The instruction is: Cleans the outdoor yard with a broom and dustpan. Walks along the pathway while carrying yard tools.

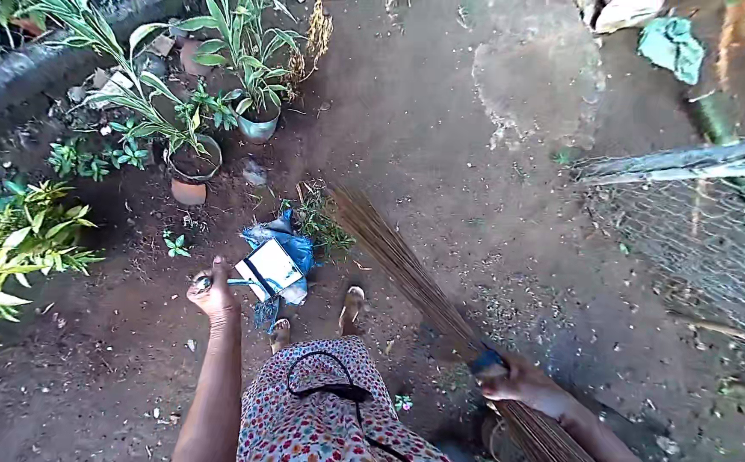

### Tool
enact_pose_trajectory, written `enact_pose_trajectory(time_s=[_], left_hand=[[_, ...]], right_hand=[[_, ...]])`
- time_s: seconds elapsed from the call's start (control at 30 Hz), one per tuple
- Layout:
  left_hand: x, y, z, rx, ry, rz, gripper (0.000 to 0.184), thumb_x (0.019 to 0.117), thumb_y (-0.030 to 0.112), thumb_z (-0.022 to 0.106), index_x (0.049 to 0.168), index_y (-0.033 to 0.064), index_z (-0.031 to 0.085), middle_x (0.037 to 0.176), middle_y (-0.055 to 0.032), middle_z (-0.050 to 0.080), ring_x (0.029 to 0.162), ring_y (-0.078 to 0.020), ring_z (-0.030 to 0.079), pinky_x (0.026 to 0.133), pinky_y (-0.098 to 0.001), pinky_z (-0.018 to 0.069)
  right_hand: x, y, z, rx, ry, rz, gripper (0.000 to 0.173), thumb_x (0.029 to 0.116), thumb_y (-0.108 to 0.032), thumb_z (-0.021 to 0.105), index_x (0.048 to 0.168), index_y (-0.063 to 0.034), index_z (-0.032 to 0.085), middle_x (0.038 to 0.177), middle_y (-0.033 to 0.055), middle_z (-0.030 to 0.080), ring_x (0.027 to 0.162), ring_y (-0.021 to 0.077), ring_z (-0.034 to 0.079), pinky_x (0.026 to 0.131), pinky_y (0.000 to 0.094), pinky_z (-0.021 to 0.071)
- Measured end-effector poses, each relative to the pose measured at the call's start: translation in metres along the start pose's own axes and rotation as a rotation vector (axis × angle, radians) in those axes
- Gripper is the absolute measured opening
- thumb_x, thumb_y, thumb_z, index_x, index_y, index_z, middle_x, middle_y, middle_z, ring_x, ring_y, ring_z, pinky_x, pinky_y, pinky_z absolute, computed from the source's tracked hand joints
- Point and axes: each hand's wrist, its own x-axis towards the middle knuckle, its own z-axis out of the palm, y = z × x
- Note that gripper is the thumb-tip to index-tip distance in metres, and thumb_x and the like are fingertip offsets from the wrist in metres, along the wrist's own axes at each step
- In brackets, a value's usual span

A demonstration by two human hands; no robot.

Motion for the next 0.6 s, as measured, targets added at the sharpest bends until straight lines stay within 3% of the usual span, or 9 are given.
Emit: enact_pose_trajectory(time_s=[0.07,0.13,0.2,0.27,0.37,0.47,0.57,0.6], left_hand=[[-0.011,-0.018,0.019,0.057,0.04,0.002,0.033,0.0891,0.0,0.063,0.067,0.0205,0.051,0.057,0.0151,0.055,0.053,0.0023,0.056,0.058,-0.0187,0.0509],[-0.02,-0.037,0.03,0.151,0.046,-0.017,0.032,0.0911,0.001,0.063,0.068,0.0174,0.049,0.058,0.0145,0.054,0.055,0.0033,0.055,0.06,-0.0175,0.0506],[-0.037,-0.052,0.028,0.282,0.015,-0.047,0.032,0.0914,0.004,0.064,0.067,0.0147,0.046,0.059,0.0137,0.05,0.057,0.0039,0.053,0.062,-0.0171,0.0484],[-0.049,-0.055,0.027,0.304,0.065,-0.027,0.028,0.0898,0.007,0.065,0.067,0.0136,0.048,0.061,0.0133,0.051,0.059,0.003,0.055,0.063,-0.0189,0.0497],[-0.051,-0.021,0.014,0.19,0.245,0.019,0.017,0.0904,0.005,0.062,0.08,0.0123,0.05,0.064,0.0112,0.058,0.06,-0.0026,0.061,0.064,-0.0254,0.0565],[-0.041,0.019,-0.017,0.144,0.385,0.114,0.014,0.0939,0.003,0.053,0.085,0.0129,0.048,0.056,0.0099,0.056,0.05,-0.0048,0.059,0.054,-0.0237,0.0542],[-0.031,0.033,-0.039,0.109,0.484,0.198,0.02,0.092,-0.001,0.045,0.08,0.0156,0.045,0.049,0.0108,0.049,0.043,-0.0033,0.052,0.048,-0.0201,0.0487],[-0.03,0.028,-0.042,0.109,0.51,0.192,0.019,0.091,-0.002,0.046,0.081,0.0151,0.046,0.05,0.011,0.049,0.044,-0.0029,0.052,0.049,-0.0202,0.0488]], right_hand=[[0.037,-0.012,-0.026,-0.027,0.01,-0.029,0.107,0.0578,-0.014,0.084,0.153,-0.0053,0.036,0.106,0.0115,0.069,0.078,0.0173,0.071,0.071,0.0375,0.0623],[0.081,-0.028,-0.053,-0.075,0.01,-0.061,0.107,0.0617,-0.003,0.081,0.156,-0.0057,0.031,0.111,0.0158,0.067,0.083,0.0201,0.07,0.075,0.0397,0.0606],[0.118,-0.035,-0.075,-0.092,0.006,-0.074,0.107,0.0647,0.002,0.079,0.158,-0.0043,0.026,0.112,0.0194,0.064,0.082,0.0228,0.069,0.075,0.042,0.0604],[0.15,-0.043,-0.098,-0.144,0.023,-0.084,0.11,0.0621,0.0,0.08,0.158,-0.0052,0.026,0.114,0.0204,0.064,0.084,0.0236,0.068,0.076,0.0429,0.0593],[0.18,-0.056,-0.123,-0.194,0.034,-0.044,0.111,0.066,0.005,0.081,0.16,-0.0079,0.025,0.123,0.0272,0.061,0.097,0.0319,0.066,0.086,0.0494,0.0558],[0.215,-0.066,-0.128,-0.183,0.039,-0.013,0.105,0.075,0.009,0.078,0.161,-0.0102,0.021,0.124,0.0275,0.06,0.092,0.0322,0.068,0.08,0.0483,0.0588],[0.247,-0.08,-0.097,-0.163,0.006,0.042,0.104,0.0833,0.005,0.076,0.164,-0.0099,0.012,0.147,0.0291,0.047,0.123,0.0358,0.057,0.102,0.049,0.0491],[0.256,-0.08,-0.079,-0.163,-0.023,0.066,0.105,0.0836,0.004,0.076,0.164,-0.0099,0.01,0.149,0.0289,0.044,0.128,0.0365,0.054,0.105,0.0496,0.0472]])
